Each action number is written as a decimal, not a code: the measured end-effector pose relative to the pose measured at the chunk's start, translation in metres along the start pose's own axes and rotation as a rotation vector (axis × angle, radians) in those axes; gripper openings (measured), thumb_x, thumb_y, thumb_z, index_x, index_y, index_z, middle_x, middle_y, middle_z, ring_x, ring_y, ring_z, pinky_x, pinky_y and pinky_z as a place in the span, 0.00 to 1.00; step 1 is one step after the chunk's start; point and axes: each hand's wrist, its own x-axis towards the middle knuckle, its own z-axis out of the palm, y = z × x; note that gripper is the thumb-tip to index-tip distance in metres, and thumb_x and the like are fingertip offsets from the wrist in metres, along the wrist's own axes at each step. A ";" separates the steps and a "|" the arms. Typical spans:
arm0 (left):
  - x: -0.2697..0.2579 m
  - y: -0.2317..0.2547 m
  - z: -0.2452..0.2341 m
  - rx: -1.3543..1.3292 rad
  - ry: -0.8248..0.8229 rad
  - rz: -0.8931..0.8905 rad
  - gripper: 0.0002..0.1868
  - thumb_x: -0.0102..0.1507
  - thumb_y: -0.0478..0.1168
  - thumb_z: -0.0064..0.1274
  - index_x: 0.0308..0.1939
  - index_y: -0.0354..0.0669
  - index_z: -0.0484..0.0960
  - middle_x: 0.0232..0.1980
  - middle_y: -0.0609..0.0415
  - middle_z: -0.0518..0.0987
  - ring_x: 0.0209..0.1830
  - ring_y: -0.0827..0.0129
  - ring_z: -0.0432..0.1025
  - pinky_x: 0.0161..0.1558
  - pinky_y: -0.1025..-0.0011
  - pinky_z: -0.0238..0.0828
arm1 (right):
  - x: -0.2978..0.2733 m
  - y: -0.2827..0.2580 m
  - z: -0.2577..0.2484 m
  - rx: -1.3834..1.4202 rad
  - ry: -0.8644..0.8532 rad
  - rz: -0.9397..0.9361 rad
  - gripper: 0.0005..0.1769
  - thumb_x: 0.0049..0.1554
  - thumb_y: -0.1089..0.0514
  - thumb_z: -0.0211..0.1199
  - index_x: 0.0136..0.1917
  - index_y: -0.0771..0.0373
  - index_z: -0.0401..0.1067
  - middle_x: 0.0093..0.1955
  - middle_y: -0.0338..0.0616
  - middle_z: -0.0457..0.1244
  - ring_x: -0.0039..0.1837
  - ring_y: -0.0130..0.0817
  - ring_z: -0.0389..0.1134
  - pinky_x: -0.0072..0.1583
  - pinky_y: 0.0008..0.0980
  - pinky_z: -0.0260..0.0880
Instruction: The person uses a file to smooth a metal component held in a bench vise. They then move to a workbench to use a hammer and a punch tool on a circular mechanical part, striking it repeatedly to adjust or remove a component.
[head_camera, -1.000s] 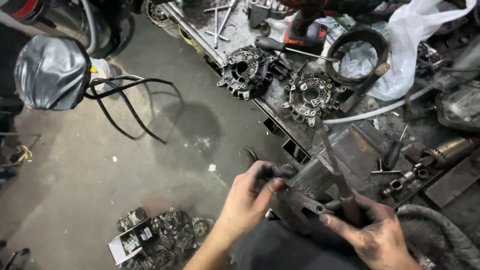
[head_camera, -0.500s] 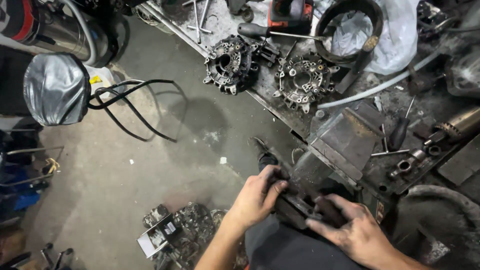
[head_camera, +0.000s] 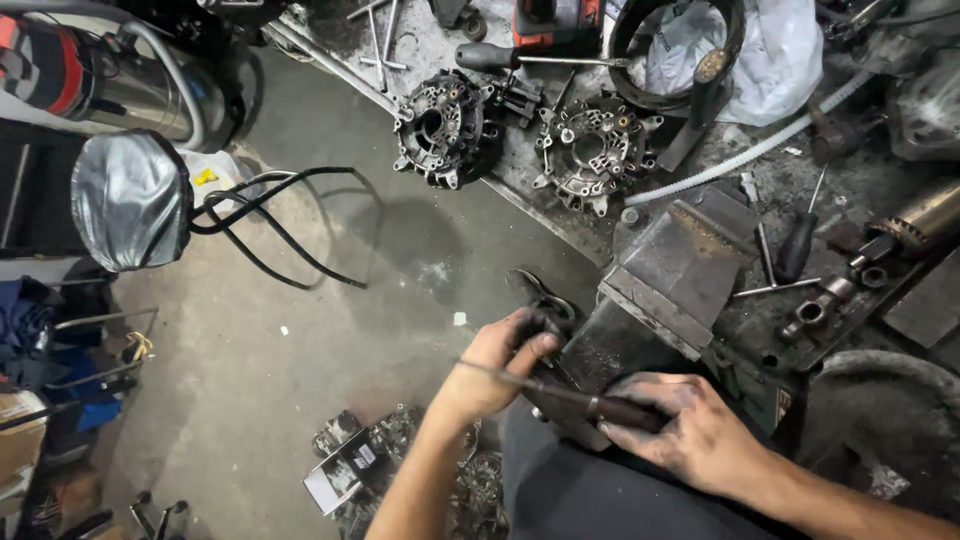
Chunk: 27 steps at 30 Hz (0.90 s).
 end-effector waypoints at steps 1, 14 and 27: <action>-0.002 0.000 -0.002 0.001 -0.002 -0.001 0.11 0.66 0.43 0.51 0.45 0.40 0.80 0.37 0.55 0.82 0.32 0.68 0.73 0.37 0.70 0.72 | -0.004 0.005 0.002 0.002 0.001 0.001 0.18 0.44 0.47 0.75 0.45 0.57 0.81 0.44 0.34 0.76 0.38 0.29 0.77 0.43 0.27 0.75; -0.008 0.017 -0.018 -0.109 -0.184 -0.157 0.10 0.62 0.41 0.60 0.38 0.35 0.87 0.26 0.59 0.78 0.22 0.75 0.66 0.28 0.76 0.65 | 0.009 -0.017 -0.013 0.360 -0.070 0.024 0.11 0.40 0.61 0.72 0.40 0.61 0.83 0.34 0.34 0.73 0.32 0.26 0.70 0.36 0.27 0.69; -0.004 0.037 -0.026 0.045 -0.240 -0.154 0.11 0.60 0.39 0.58 0.42 0.37 0.88 0.33 0.55 0.87 0.26 0.72 0.78 0.33 0.75 0.78 | 0.004 -0.016 -0.013 0.344 -0.112 -0.028 0.20 0.40 0.59 0.74 0.49 0.59 0.81 0.41 0.34 0.76 0.37 0.25 0.78 0.40 0.24 0.79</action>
